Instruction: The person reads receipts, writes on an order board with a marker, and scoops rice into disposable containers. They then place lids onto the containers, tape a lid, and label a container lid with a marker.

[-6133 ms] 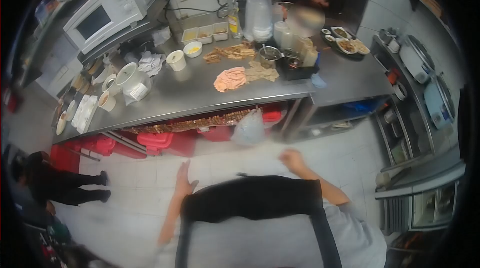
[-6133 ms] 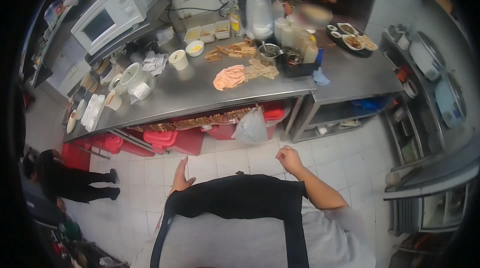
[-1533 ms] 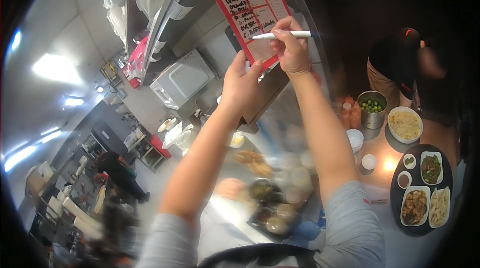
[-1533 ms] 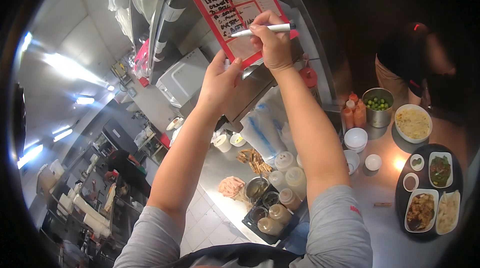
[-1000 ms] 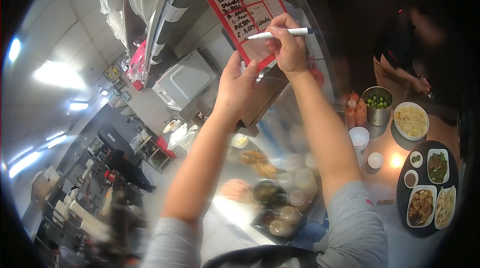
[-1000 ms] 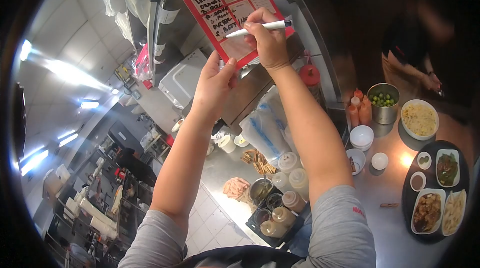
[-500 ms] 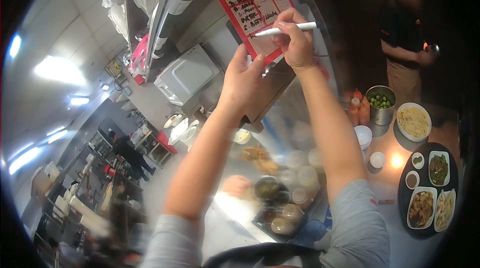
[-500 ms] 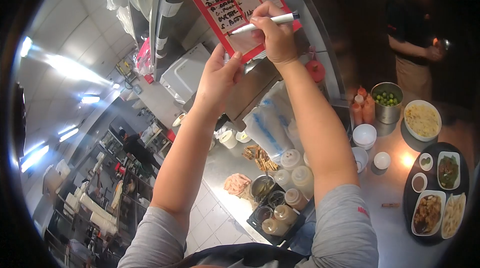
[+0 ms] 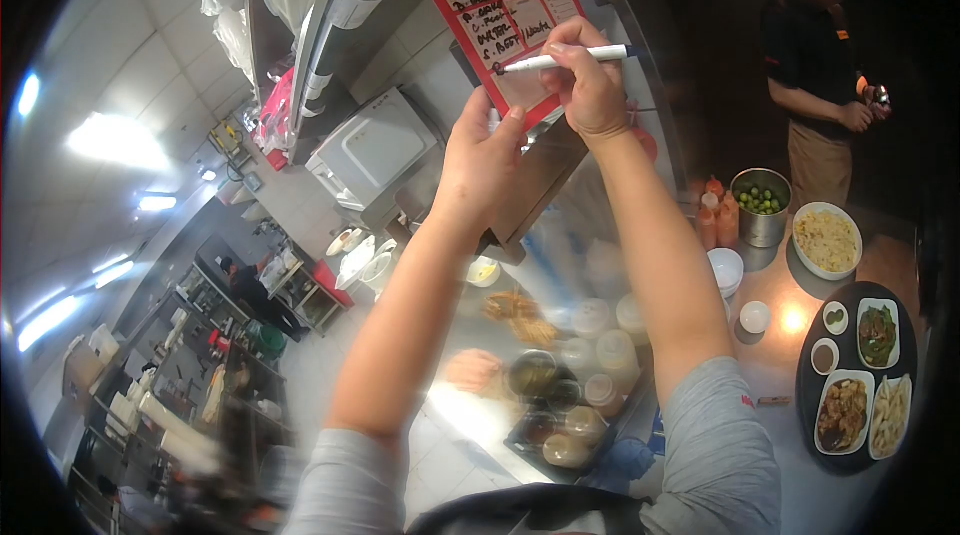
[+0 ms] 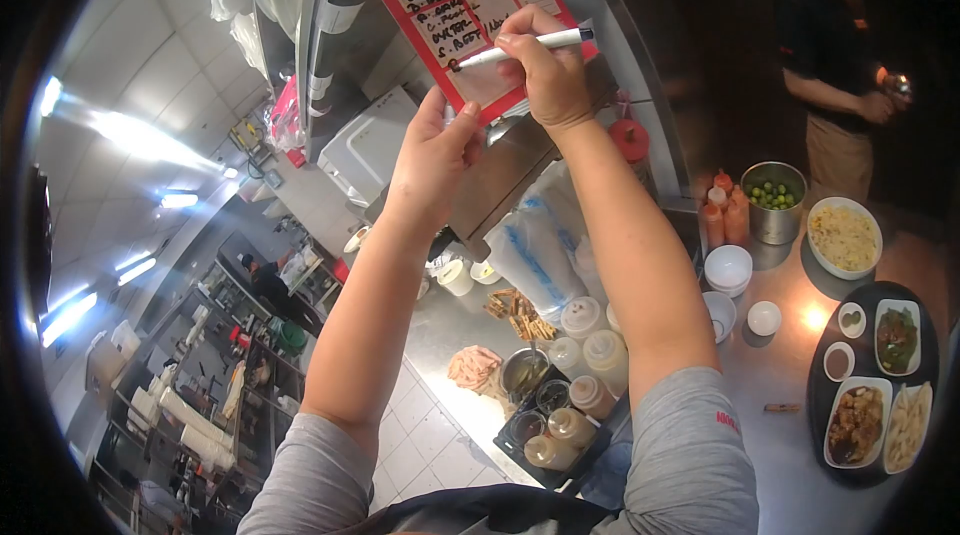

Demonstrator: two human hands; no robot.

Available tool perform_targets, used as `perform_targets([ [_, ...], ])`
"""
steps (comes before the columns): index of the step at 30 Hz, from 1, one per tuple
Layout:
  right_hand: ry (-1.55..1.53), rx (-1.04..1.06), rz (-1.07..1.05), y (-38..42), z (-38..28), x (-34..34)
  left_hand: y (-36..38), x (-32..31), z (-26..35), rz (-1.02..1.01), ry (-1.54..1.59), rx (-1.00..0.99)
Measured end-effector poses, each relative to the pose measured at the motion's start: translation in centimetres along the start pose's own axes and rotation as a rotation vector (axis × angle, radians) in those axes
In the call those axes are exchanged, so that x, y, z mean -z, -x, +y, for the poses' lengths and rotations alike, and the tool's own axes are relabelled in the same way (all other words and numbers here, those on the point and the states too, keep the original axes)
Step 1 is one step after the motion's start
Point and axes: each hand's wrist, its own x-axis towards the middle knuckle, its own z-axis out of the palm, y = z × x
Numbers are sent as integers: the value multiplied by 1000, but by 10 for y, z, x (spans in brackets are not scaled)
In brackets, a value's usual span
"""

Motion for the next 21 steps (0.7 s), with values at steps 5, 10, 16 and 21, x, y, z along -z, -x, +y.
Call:
perform_targets([
  [5,-19,14,32,-4,-4,4,0,-1,2,-5,-2,-12],
  [10,31,-21,6,-5,-1,4,1,-1,2,-8,5,-6],
  [16,-3,8,55,-6,2,5,1,0,1,-6,-16,-11],
  [21,-11,-4,72,-6,2,5,2,-1,4,-3,12,8],
])
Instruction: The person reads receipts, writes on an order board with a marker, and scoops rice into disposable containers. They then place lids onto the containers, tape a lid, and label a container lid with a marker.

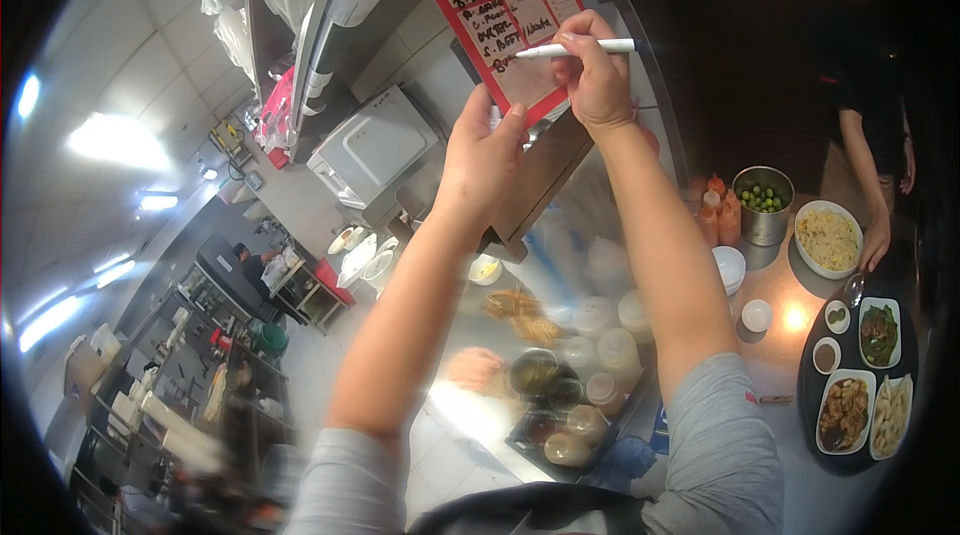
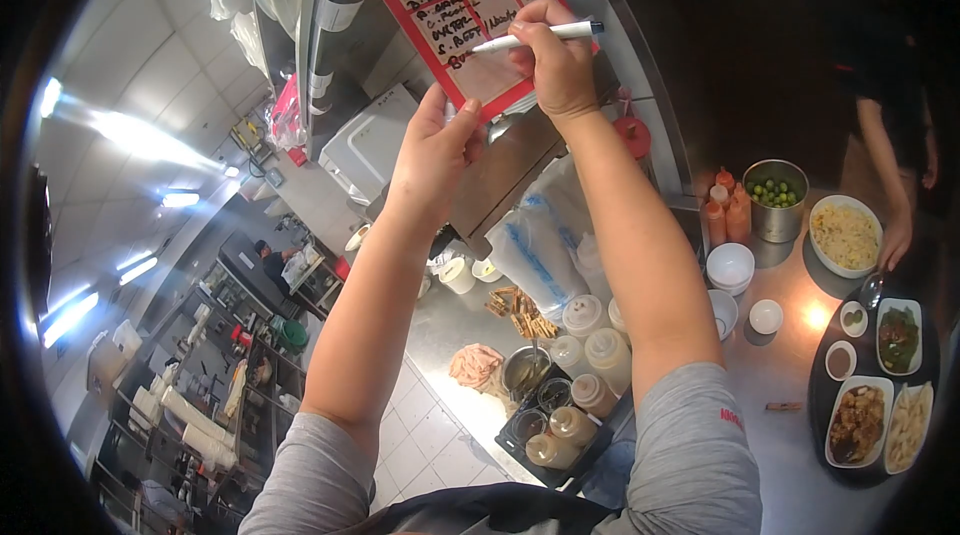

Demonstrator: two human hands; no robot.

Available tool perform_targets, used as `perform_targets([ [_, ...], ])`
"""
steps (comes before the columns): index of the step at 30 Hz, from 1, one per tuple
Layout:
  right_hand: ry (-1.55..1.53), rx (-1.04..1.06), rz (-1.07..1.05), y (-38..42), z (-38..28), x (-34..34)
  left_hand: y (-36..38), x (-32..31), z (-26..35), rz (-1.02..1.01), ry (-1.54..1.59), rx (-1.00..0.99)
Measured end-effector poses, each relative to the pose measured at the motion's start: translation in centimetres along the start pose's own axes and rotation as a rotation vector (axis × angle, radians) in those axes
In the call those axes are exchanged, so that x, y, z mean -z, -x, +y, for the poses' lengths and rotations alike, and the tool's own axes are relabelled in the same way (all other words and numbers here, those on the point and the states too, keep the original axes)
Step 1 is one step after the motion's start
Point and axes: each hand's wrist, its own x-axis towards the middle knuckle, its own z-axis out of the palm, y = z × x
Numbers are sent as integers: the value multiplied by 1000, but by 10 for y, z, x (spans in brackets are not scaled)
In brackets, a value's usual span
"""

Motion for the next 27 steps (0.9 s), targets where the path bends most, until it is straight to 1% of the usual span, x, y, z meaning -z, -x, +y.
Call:
perform_targets([
  [1,-5,6,-17,-1,1,1,0,0,0,-1,12,8],
  [7,-36,24,44,-4,2,1,-1,0,0,5,-9,-4],
  [10,-40,14,3,-6,3,6,-1,-1,0,12,-8,-11],
  [13,-82,9,48,-6,3,2,0,-1,0,15,-12,-7],
  [16,-74,8,1,-8,6,8,0,-1,1,8,-7,-11],
  [19,-81,12,27,-5,3,3,-1,0,-1,3,-10,-14],
  [22,-18,6,64,-6,2,5,-1,0,-1,8,-14,-12],
  [25,-53,18,95,-7,1,3,-1,-1,0,10,0,-12],
  [27,-39,17,73,-8,3,7,-1,-1,-1,5,10,-15],
])
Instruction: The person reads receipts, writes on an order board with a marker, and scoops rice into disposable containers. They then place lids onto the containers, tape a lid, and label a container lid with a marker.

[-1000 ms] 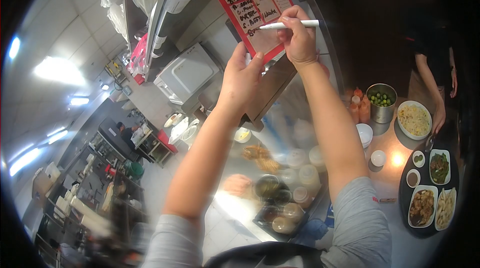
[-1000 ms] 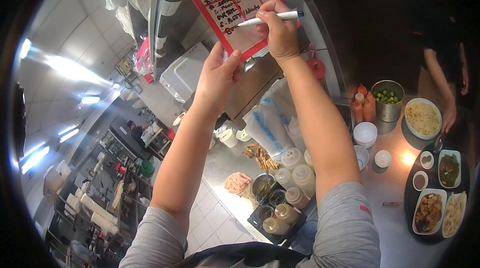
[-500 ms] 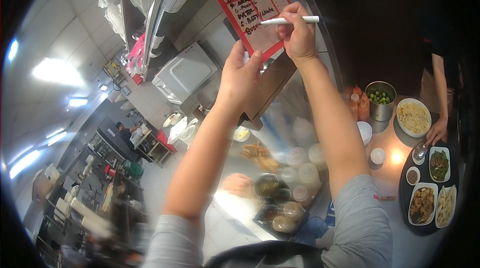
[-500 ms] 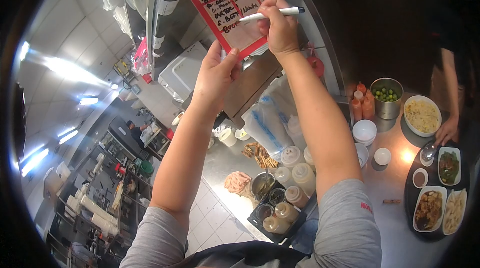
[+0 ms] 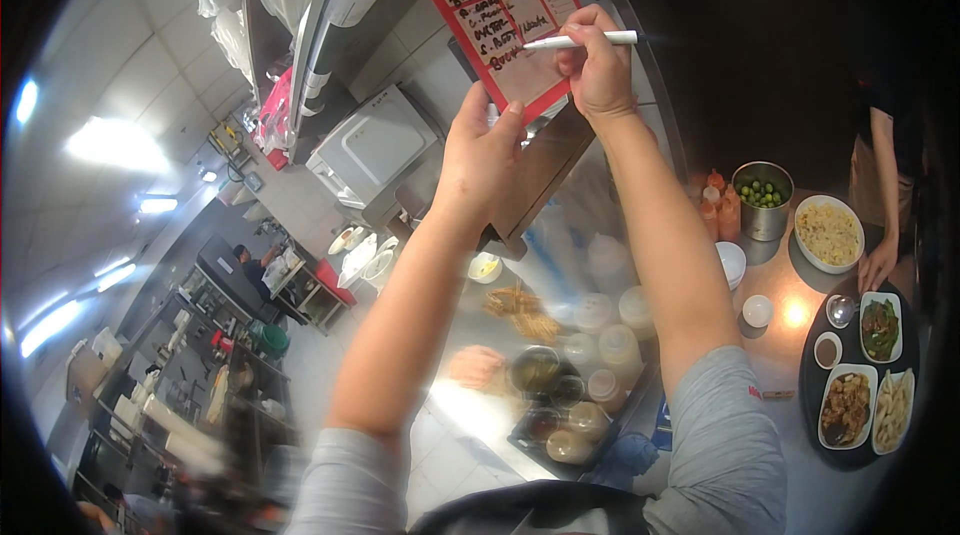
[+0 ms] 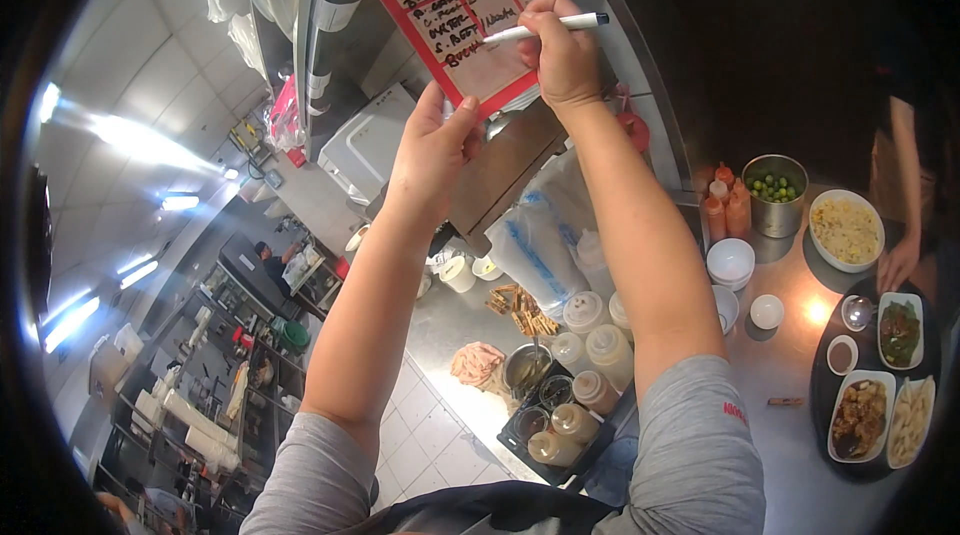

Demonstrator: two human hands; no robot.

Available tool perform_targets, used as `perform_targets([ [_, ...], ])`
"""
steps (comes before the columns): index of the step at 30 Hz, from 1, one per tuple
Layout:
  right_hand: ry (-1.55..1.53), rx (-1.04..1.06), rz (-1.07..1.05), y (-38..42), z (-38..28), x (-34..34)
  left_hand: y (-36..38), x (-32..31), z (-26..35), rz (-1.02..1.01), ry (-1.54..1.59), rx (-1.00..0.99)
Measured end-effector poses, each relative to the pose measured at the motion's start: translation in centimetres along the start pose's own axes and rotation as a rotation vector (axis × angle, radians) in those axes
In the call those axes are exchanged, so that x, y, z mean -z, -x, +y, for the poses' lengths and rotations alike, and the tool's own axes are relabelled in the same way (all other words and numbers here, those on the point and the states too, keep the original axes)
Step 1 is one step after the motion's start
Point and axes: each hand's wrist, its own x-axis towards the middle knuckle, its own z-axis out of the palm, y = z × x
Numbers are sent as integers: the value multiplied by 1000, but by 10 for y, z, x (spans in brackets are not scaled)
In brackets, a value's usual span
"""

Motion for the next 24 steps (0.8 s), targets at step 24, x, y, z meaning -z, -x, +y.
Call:
perform_targets([
  [24,138,-261,-239,34,-79,-52,35,7,14,229,-220,-274],
])
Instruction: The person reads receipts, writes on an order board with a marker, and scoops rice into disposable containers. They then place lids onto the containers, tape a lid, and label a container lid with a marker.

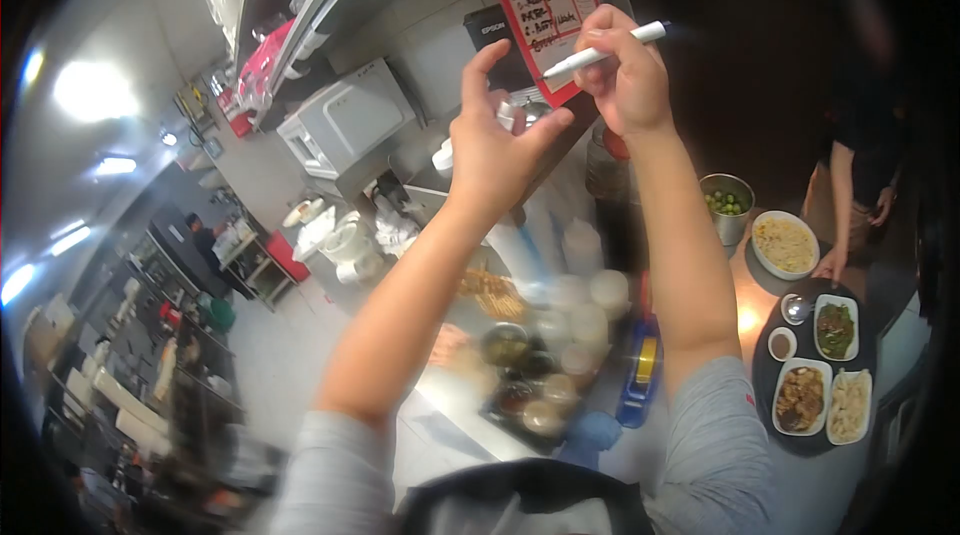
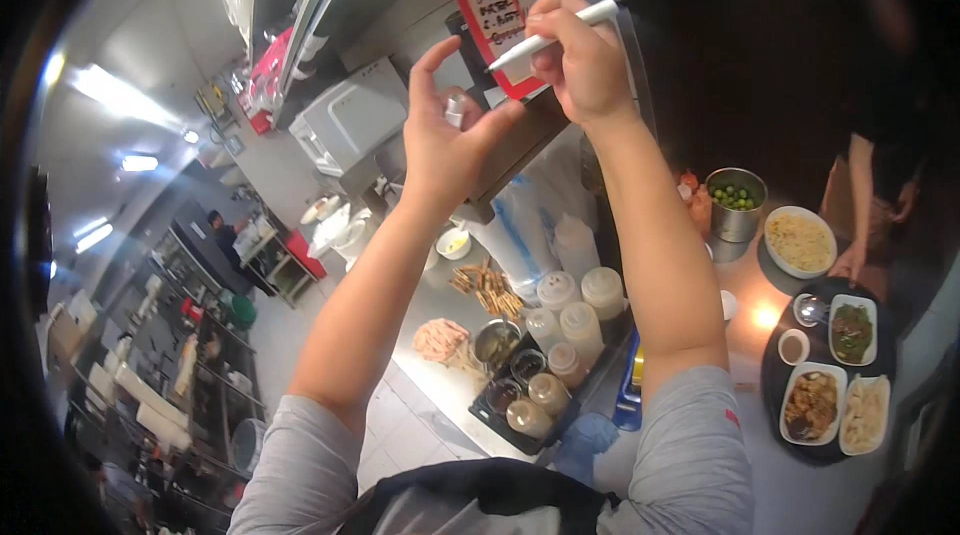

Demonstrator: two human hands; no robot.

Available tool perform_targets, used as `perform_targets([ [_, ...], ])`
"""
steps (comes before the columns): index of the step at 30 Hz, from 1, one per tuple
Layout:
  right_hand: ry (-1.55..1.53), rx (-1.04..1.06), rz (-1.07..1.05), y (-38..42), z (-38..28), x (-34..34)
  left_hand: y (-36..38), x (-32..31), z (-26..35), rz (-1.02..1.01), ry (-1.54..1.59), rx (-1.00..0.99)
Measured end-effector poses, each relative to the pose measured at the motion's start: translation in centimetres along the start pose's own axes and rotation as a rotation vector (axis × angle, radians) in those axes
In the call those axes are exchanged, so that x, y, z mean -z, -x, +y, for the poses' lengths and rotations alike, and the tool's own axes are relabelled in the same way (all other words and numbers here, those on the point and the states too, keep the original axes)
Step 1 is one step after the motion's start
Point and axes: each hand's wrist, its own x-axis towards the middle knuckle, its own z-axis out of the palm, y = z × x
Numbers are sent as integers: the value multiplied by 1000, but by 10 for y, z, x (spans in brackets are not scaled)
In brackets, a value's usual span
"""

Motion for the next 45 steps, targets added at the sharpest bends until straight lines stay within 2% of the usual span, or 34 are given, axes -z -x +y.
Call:
perform_targets([
  [5,142,-137,-168,17,-24,-44,25,32,13,-74,51,-7],
  [11,347,-282,-277,56,-14,-94,50,70,13,-154,107,7],
  [13,537,-199,-287,81,-14,-112,67,85,-5,-154,95,-64],
  [15,562,-174,-307,104,-23,-121,91,115,-7,-344,-19,11],
  [17,651,-400,-427,130,-27,-130,117,142,-10,-501,-100,54],
  [19,620,-351,-449,157,-15,-151,141,173,-12,-531,-11,47],
  [20,701,-391,-472,168,-11,-161,154,188,-16,-547,33,42],
  [21,816,-287,-555,179,-2,-171,169,204,-25,-516,181,54],
  [23,819,-251,-606,203,17,-201,196,239,-43,-451,471,75],
  [25,815,-71,-628,224,38,-242,217,268,-57,-310,480,-86],
  [26,820,-56,-603,233,46,-265,226,283,-65,-236,484,-165],
  [29,737,7,-667,249,76,-318,247,346,-84,-214,440,-386],
  [30,702,-31,-681,252,83,-333,248,359,-84,-96,388,-416],
  [32,789,49,-752,232,100,-351,250,380,-87,140,284,-468],
  [33,829,83,-784,214,105,-355,250,392,-98,157,171,-467],
  [35,1277,303,-637,176,101,-347,256,421,-125,199,-57,-476],
  [36,1522,440,-470,153,100,-331,261,440,-134,230,-71,-425],
  [37,1708,368,-288,132,96,-315,267,458,-146,263,-80,-356],
  [38,1927,396,-232,110,92,-293,272,476,-157,298,-95,-279],
  [40,2420,200,-157,73,88,-223,285,501,-175,357,-108,-161],
  [42,2560,-48,-78,52,97,-168,286,520,-196,392,-104,-57],
  [43,2563,2,-218,44,98,-136,286,526,-206,389,-124,-28],
  [45,2675,-76,-299,29,99,-83,283,529,-226,374,-131,-14],
])
